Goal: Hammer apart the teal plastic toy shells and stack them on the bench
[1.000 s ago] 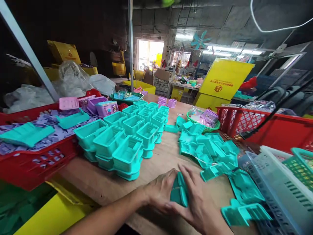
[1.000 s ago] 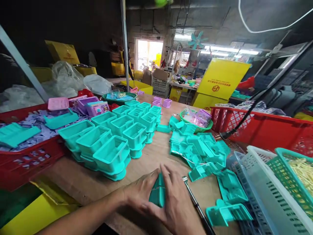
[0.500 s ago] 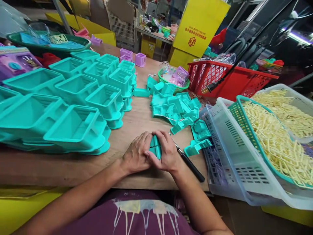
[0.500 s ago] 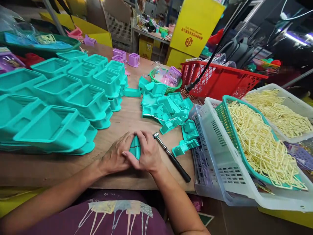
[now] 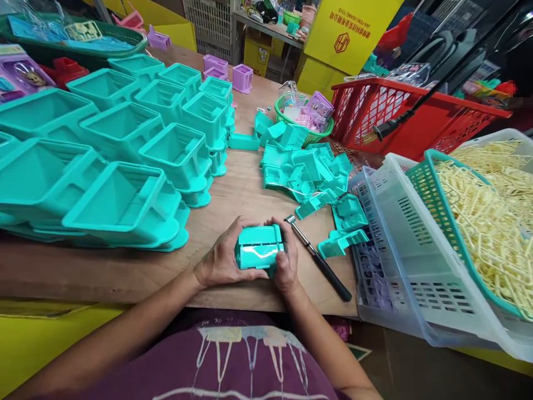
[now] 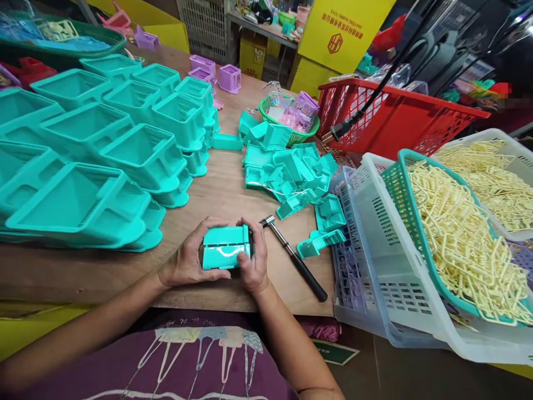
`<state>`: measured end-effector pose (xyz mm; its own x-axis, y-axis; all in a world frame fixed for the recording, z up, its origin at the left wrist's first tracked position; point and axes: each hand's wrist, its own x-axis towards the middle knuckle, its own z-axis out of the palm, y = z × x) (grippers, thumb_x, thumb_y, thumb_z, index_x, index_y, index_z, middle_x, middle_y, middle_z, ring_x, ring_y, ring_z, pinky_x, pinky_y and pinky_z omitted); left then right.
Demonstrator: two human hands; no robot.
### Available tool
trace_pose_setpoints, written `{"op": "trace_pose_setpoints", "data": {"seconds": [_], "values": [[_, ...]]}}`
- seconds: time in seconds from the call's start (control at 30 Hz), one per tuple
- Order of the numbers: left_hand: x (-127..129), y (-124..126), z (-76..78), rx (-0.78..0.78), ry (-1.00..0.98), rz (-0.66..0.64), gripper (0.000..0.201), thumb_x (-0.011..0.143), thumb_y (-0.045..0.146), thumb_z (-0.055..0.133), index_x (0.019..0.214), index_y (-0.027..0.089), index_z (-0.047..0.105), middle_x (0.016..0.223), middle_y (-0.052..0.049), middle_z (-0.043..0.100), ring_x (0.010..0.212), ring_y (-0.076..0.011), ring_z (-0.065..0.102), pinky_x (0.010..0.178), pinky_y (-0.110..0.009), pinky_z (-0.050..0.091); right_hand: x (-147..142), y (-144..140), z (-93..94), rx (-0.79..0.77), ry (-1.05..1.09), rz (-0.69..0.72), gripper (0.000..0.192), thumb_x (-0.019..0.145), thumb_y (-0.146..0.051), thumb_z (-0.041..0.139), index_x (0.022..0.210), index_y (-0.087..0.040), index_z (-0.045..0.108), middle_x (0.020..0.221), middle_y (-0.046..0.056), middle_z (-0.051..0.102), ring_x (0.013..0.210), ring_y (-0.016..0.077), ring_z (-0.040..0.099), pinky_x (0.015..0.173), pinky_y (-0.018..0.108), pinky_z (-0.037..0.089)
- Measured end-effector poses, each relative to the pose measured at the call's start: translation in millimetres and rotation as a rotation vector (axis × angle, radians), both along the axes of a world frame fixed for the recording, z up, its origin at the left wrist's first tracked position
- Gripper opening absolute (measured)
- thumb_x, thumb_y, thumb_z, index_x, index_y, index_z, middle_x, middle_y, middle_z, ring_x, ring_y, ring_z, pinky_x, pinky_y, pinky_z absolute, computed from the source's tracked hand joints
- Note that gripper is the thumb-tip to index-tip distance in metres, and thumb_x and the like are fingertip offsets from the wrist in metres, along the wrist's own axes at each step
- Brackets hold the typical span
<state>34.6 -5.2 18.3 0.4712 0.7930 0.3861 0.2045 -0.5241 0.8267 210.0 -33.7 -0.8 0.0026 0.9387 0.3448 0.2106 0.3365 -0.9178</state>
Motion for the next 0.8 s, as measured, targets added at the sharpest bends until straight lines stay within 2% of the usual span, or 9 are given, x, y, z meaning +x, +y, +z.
{"op": "trace_pose_setpoints", "data": {"seconds": [0.1,0.23,0.37,0.4,0.47,0.53,0.6,0.7,0.8], "values": [[1.7,-2.0,-8.8,0.014,-0.046,0.003,0.084,0.064,0.052,0.085,0.129,0.021,0.041,0.118,-0.011,0.053,0.107,-0.0272,0.058,0.09,-0.04,0.052,2.7,0.9,1.7,-0.011,-0.001,0.005,0.069,0.086,-0.073,0.031,0.128,-0.022,0.048,0.118,0.012,0.053,0.108,0.0298,0.056,0.096,0.048,0.048],[-1.8,1.1,-8.6,0.016,-0.054,-0.045,0.084,0.065,0.05,0.084,0.131,0.022,0.041,0.118,-0.011,0.053,0.108,-0.0271,0.058,0.091,-0.041,0.051,-1.0,0.5,2.6,-0.024,-0.064,-0.007,0.067,0.086,-0.073,0.029,0.126,-0.022,0.046,0.116,0.011,0.053,0.106,0.0304,0.056,0.095,0.049,0.048],[-3.9,-0.7,-5.8,-0.106,-0.048,0.02,0.092,0.064,0.049,0.084,0.137,0.02,0.037,0.134,-0.016,0.049,0.119,-0.0293,0.055,0.097,-0.043,0.049,-12.5,-11.3,-4.7,0.029,-0.127,-0.211,0.067,0.087,-0.072,0.026,0.132,-0.024,0.037,0.122,0.013,0.045,0.113,0.032,0.052,0.098,0.051,0.045],[-3.9,-2.3,-4.2,-0.149,-0.049,0.079,0.085,0.068,0.049,0.082,0.135,0.019,0.039,0.133,-0.016,0.05,0.119,-0.0288,0.055,0.097,-0.042,0.049,-13.9,-15.9,-7.2,0.04,-0.145,-0.27,0.068,0.086,-0.072,0.025,0.133,-0.024,0.033,0.123,0.014,0.043,0.114,0.0325,0.051,0.098,0.051,0.044],[-3.9,-4.7,1.6,-0.237,-0.027,0.165,0.053,0.079,0.048,0.071,0.118,0.017,0.052,0.114,-0.01,0.061,0.104,-0.0235,0.061,0.088,-0.036,0.051,-11.9,-24.3,-9.3,0.046,-0.151,-0.322,0.068,0.086,-0.073,0.021,0.13,-0.023,0.033,0.117,0.013,0.042,0.11,0.0323,0.051,0.094,0.05,0.046],[-4.6,-4.5,11.8,-0.294,0.034,0.139,0.027,0.09,0.044,0.059,0.088,0.017,0.057,0.083,-0.002,0.062,0.079,-0.0156,0.06,0.071,-0.028,0.047,-3.4,-28.9,-2.9,0.013,-0.104,-0.251,0.058,0.089,-0.069,0.019,0.116,-0.024,0.043,0.103,0.01,0.044,0.099,0.0297,0.053,0.087,0.047,0.048],[-5.5,-1.3,24.6,-0.261,0.083,0.011,0.033,0.095,0.041,0.052,0.072,0.017,0.053,0.068,0.002,0.053,0.065,-0.0116,0.051,0.061,-0.025,0.04,7.6,-28.2,13.0,-0.021,-0.042,-0.133,0.047,0.092,-0.064,0.024,0.103,-0.025,0.048,0.095,0.007,0.045,0.093,0.027,0.053,0.084,0.044,0.048],[-4.0,3.4,38.6,-0.122,0.089,-0.173,0.031,0.096,0.035,0.049,0.071,0.018,0.053,0.069,0.001,0.052,0.068,-0.0127,0.049,0.065,-0.025,0.04,16.4,-21.9,40.7,-0.113,-0.081,0.076,0.037,0.094,-0.057,0.04,0.105,-0.025,0.054,0.103,0.007,0.052,0.098,0.0252,0.055,0.09,0.041,0.047],[0.8,-1.0,36.7,-0.195,0.001,-0.235,0.034,0.1,0.035,0.04,0.073,0.018,0.052,0.072,-0.001,0.053,0.071,-0.0139,0.049,0.068,-0.027,0.042,9.7,-20.4,47.4,-0.256,-0.082,0.175,0.031,0.096,-0.051,0.044,0.088,-0.023,0.054,0.087,0.003,0.054,0.081,0.0191,0.053,0.079,0.034,0.046]]}}
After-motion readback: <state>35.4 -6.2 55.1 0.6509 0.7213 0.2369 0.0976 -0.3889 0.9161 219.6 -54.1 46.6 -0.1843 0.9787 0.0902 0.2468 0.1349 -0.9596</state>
